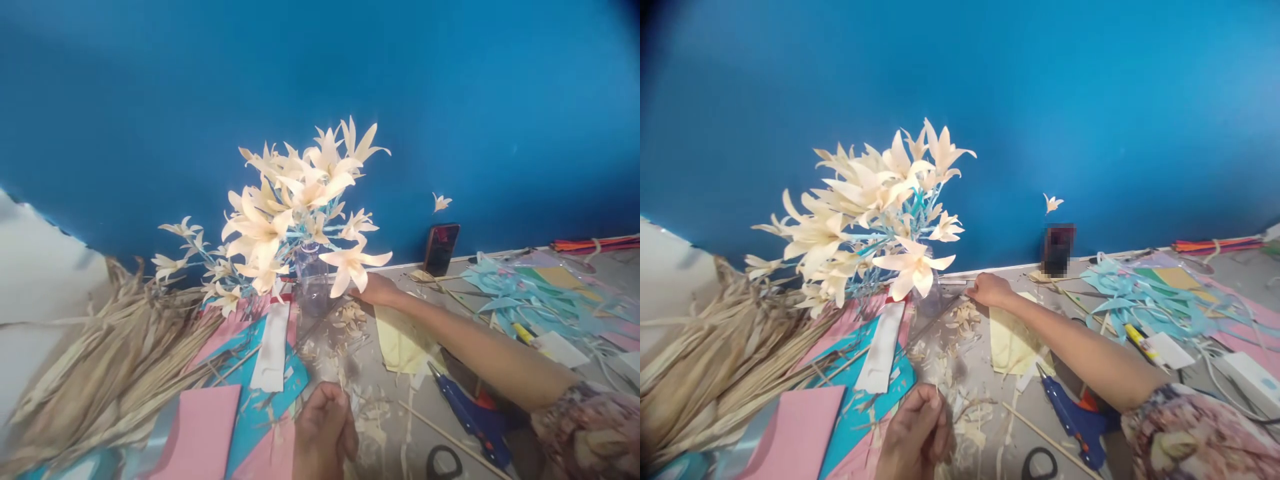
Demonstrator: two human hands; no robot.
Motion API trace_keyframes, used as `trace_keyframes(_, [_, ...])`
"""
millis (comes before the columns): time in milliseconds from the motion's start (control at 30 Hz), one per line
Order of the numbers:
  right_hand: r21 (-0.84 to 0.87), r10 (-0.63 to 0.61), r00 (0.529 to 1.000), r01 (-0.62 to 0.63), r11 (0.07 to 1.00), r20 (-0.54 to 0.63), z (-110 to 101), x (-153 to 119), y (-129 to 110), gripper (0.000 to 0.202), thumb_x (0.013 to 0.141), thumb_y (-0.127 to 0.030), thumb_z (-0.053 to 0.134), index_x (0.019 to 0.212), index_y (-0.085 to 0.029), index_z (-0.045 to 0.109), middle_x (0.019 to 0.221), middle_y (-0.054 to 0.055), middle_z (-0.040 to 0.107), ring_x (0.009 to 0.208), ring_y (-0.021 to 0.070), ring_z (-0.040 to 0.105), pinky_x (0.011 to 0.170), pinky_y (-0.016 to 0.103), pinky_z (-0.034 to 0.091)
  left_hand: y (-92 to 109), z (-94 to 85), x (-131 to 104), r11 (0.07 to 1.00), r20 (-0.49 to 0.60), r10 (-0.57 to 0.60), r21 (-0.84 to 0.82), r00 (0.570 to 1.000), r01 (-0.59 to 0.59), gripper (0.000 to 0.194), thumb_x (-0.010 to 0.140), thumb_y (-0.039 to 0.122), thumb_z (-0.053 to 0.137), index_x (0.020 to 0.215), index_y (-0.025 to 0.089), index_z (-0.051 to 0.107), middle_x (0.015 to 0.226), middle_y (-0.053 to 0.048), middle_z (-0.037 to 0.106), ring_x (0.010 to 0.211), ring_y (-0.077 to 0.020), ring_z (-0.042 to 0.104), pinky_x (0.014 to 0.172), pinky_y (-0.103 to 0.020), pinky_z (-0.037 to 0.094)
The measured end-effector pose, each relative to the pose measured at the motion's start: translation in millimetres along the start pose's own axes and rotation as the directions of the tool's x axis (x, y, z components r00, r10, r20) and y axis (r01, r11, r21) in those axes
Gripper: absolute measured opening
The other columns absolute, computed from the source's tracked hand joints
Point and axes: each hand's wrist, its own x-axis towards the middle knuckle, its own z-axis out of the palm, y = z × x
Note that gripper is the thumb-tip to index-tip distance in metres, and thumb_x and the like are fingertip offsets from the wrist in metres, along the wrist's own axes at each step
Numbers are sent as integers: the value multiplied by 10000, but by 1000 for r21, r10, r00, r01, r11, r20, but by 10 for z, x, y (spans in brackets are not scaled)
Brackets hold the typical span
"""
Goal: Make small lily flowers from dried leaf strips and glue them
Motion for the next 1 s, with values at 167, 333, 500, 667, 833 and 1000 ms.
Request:
trace_keyframes(167, [14, -34, 999, 34, 999, -14, 30, -38, -61, 159, 791, -295, 627, 699, -202, 717, 729, 36, 732, 667, 184, 657, 531, 230, 360, -19, 3, 3, 1000, 7, 0, 5, 1000, 0, 487, 674, 599, 768, 680, 202, 484, 374, 75, 400, 356, -61, 286, 416, -207, 181])
trace_keyframes(333, [-41, -156, 985, 153, 987, -78, -58, -291, -58, 157, 830, -269, 576, 792, -200, 713, 796, 36, 740, 731, 187, 652, 582, 238, 361, 18, 6, 0, 999, -15, 34, -5, 999, -35, 457, 706, 582, 749, 715, 203, 492, 406, 82, 396, 377, -67, 293, 418, -204, 230])
trace_keyframes(500, [-160, -209, 967, 185, 970, -148, -200, -454, 41, 241, 927, -282, 491, 983, -177, 700, 949, 97, 744, 864, 231, 657, 685, 273, 385, 29, 32, -35, 1000, -24, 19, -20, 1000, -20, 447, 712, 573, 741, 741, 205, 490, 429, 82, 405, 389, -72, 309, 421, -205, 236])
trace_keyframes(667, [-246, -378, 925, 356, 902, -49, -153, -276, 45, 243, 898, -180, 539, 1068, -218, 710, 1111, 72, 718, 1010, 209, 639, 793, 248, 409, 0, 45, -59, 1000, 42, 25, -20, 999, -24, 424, 747, 547, 731, 742, 199, 488, 423, 75, 426, 389, -64, 300, 429, -207, 203])
trace_keyframes(833, [-308, -487, 873, 473, 825, 36, -20, -154, 30, 273, 917, -206, 516, 1090, -263, 720, 1134, 73, 692, 1030, 225, 628, 799, 263, 420, 50, 31, -52, 998, 28, 48, -43, 998, -47, 378, 785, 498, 713, 742, 194, 494, 424, 73, 425, 401, -64, 294, 443, -208, 191])
trace_keyframes(1000, [-319, -509, 859, 497, 807, 49, 26, -124, 102, 278, 981, -313, 464, 1038, -274, 733, 1095, 69, 699, 1005, 229, 626, 774, 269, 405, 54, 17, -47, 998, 47, 8, -68, 999, -4, 378, 789, 500, 706, 720, 187, 505, 424, 71, 407, 405, -65, 288, 450, -211, 200])
